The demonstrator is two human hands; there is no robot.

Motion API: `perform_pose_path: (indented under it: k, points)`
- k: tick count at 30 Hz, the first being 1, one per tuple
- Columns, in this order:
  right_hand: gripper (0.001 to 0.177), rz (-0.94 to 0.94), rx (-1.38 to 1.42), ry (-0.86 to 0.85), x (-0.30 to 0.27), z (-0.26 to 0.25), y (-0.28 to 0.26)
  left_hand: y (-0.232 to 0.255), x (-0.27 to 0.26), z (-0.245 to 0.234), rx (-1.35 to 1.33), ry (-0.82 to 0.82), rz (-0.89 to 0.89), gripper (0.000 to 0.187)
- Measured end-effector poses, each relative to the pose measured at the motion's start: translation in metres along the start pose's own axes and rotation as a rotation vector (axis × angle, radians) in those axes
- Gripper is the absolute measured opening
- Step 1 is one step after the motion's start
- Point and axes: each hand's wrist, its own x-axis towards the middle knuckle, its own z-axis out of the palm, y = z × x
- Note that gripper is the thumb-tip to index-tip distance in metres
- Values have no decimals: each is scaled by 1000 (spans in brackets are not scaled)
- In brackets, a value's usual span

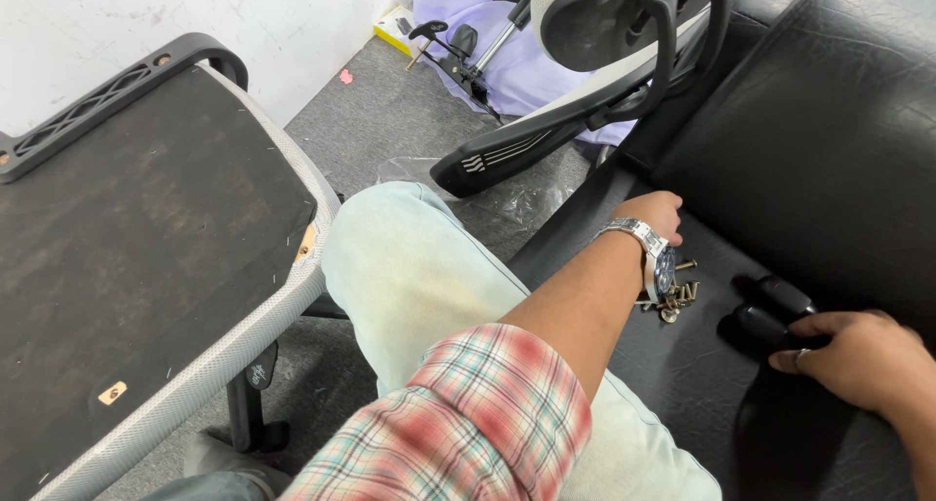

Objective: The person uses a screwdriver to attach a black plastic armrest bracket to the underside of an office chair seat. They align the bracket, insert screws, and tighten them to secure the armrest in place.

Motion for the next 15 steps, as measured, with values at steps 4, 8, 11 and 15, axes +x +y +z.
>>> perform_pose_path:
  k: [4, 8, 11, 15]
  points:
    - [80, -19, 122, -34, 7, -6, 0, -8, 10, 1, 317, 92, -5, 42]
    - [57, 60, 131, -108, -2, -24, -8, -21, 36, 1, 744, 109, 216, 38]
    - [49, 94, 285, -93, -14, -39, -18, -31, 56, 6, 1081, 70, 404, 36]
    - [40, 85, 748, -96, -31, -58, -35, -31, 49, 15, 1551, -127, 691, 39]
